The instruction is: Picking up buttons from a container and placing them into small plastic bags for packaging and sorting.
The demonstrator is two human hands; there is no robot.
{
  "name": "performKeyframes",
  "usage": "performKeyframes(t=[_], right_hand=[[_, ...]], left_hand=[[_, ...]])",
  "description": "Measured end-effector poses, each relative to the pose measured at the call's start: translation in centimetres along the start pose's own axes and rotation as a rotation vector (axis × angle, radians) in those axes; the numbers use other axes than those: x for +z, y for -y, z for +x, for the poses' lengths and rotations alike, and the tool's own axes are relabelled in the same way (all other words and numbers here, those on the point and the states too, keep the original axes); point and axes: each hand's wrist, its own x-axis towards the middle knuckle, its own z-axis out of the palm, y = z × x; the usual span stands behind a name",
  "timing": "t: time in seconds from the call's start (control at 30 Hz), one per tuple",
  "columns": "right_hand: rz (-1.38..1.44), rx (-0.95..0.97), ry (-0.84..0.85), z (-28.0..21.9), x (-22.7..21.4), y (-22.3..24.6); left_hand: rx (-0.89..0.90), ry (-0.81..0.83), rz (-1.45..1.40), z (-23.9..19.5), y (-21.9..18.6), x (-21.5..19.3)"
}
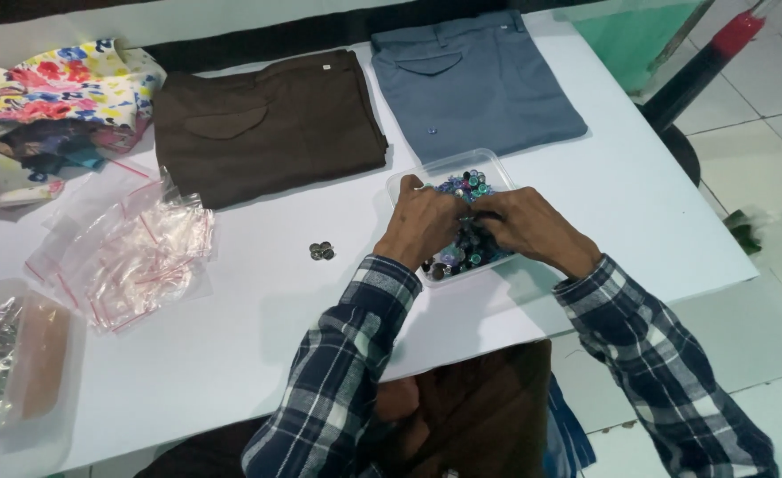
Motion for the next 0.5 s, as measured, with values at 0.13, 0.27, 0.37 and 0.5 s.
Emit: performKeyframes(t=[0.13, 0.27, 0.37, 0.5], right_hand=[[0.056, 0.017, -0.03, 0.1, 0.6, -1.0], [0.2, -0.102, -0.196, 0.5, 1.4, -1.9], [0.26, -0.15, -0.254, -0.2, 1.3, -0.9], [0.347, -0.237, -0.361, -1.3, 0.0, 2.5]], left_hand=[[-0.035, 0.008, -0.063, 0.1, 0.6, -0.1], [-0.055, -0.07, -0.218, -0.3, 0.9, -1.7], [-0.044, -0.146, -0.291, -1.0, 0.4, -2.1], [-0.029, -0.297, -0.34, -2.9, 0.4, -4.8]])
